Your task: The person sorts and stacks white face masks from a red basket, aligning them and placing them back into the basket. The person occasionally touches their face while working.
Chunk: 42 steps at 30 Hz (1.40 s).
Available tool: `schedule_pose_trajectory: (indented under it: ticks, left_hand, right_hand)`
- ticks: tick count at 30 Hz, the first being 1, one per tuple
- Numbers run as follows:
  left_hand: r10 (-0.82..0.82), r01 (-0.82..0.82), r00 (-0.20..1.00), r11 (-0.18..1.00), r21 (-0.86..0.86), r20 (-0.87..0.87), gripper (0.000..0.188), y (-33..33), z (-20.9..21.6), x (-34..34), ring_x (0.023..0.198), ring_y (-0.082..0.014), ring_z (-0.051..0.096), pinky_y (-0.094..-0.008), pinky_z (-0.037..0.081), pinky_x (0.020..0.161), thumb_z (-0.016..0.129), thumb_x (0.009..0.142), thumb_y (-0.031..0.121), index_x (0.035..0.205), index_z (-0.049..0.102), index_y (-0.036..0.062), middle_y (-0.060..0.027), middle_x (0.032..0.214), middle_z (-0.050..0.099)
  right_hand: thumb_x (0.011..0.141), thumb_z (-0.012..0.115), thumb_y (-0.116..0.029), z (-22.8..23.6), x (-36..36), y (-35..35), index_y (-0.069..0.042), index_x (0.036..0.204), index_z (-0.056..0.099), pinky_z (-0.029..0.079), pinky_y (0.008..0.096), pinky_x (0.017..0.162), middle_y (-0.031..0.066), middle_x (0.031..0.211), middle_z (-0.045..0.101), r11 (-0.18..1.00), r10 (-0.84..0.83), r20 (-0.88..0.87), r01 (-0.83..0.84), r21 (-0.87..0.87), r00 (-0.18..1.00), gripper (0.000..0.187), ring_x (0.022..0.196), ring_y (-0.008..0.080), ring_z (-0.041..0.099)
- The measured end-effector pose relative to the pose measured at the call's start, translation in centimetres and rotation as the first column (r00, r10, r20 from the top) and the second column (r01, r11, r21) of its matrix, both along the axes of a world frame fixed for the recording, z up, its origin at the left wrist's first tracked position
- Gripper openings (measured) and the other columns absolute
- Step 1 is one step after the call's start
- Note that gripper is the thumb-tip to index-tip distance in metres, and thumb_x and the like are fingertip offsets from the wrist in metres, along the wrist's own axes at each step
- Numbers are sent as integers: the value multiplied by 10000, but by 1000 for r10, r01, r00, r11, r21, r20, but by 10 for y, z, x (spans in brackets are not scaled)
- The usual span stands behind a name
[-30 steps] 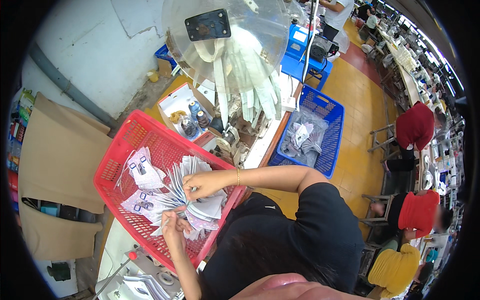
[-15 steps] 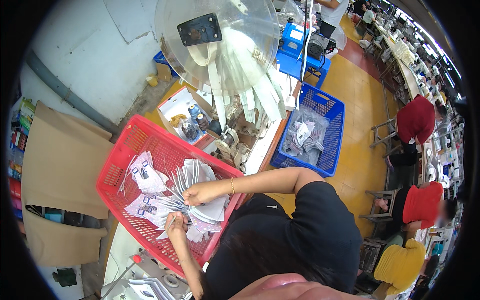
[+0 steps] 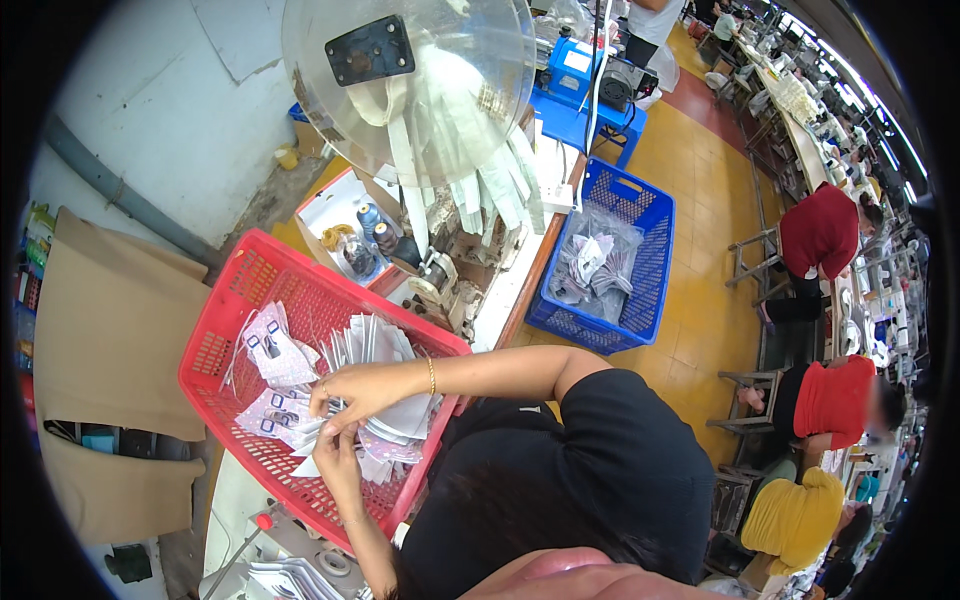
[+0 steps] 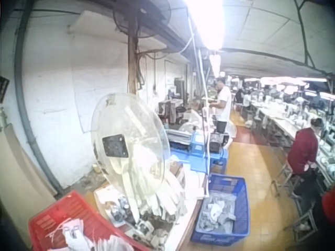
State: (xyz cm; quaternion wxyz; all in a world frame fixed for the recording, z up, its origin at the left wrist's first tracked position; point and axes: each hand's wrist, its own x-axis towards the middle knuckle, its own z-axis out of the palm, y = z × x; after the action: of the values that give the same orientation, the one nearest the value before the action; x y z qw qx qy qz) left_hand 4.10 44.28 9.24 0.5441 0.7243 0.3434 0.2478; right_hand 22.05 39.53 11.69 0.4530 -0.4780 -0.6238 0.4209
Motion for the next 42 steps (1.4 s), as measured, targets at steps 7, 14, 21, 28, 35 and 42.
schedule_pose_trajectory:
  ticks: [7,14,21,28,35,42]
  left_hand:
    - [20,5,992,978,-207,122,92,5,0,0,577,-72,499,-203,388,509,636,865,51,831,571,-5,-54,721,596]
    - [220,-177,974,888,-424,54,126,11,-4,-3,571,-100,531,-211,403,487,698,796,3,822,578,26,-60,734,621]
    - [22,66,966,943,326,-259,126,10,10,7,663,-276,596,-361,465,631,618,746,-66,805,529,1,-131,748,602]
    - [-54,168,975,819,549,-217,113,5,17,24,699,-338,582,-410,456,632,596,797,-47,841,503,-2,-156,772,569]
    - [-12,92,991,776,624,-132,150,-2,5,13,733,-288,576,-386,458,652,612,814,-36,956,569,-13,-142,826,565]
    - [-28,117,989,762,637,-149,210,-1,5,11,734,-289,563,-376,454,661,612,816,-34,1024,584,-15,-146,830,558]
  right_hand:
    - [807,602,-141,-10,9,-7,-19,893,641,468,401,725,139,809,641,996,-71,279,51,79,958,154,777,300,625]
    - [803,581,-121,-28,3,-14,-18,772,584,460,412,743,113,816,528,961,-139,355,39,274,924,108,820,302,577]
    - [835,535,-132,-34,-1,-11,-2,835,556,460,431,744,146,859,552,975,-172,439,90,202,882,132,855,321,586]
    - [828,580,-147,-33,9,-5,-7,908,627,458,433,760,152,892,597,990,-141,341,135,42,929,168,868,325,595]
    - [800,638,-142,-44,13,-8,-23,926,676,461,389,755,120,840,623,993,-78,272,49,111,959,177,834,298,611]
    - [799,653,-158,-41,21,-4,-19,900,677,464,368,718,114,820,628,999,22,187,-16,-38,982,174,803,268,616]
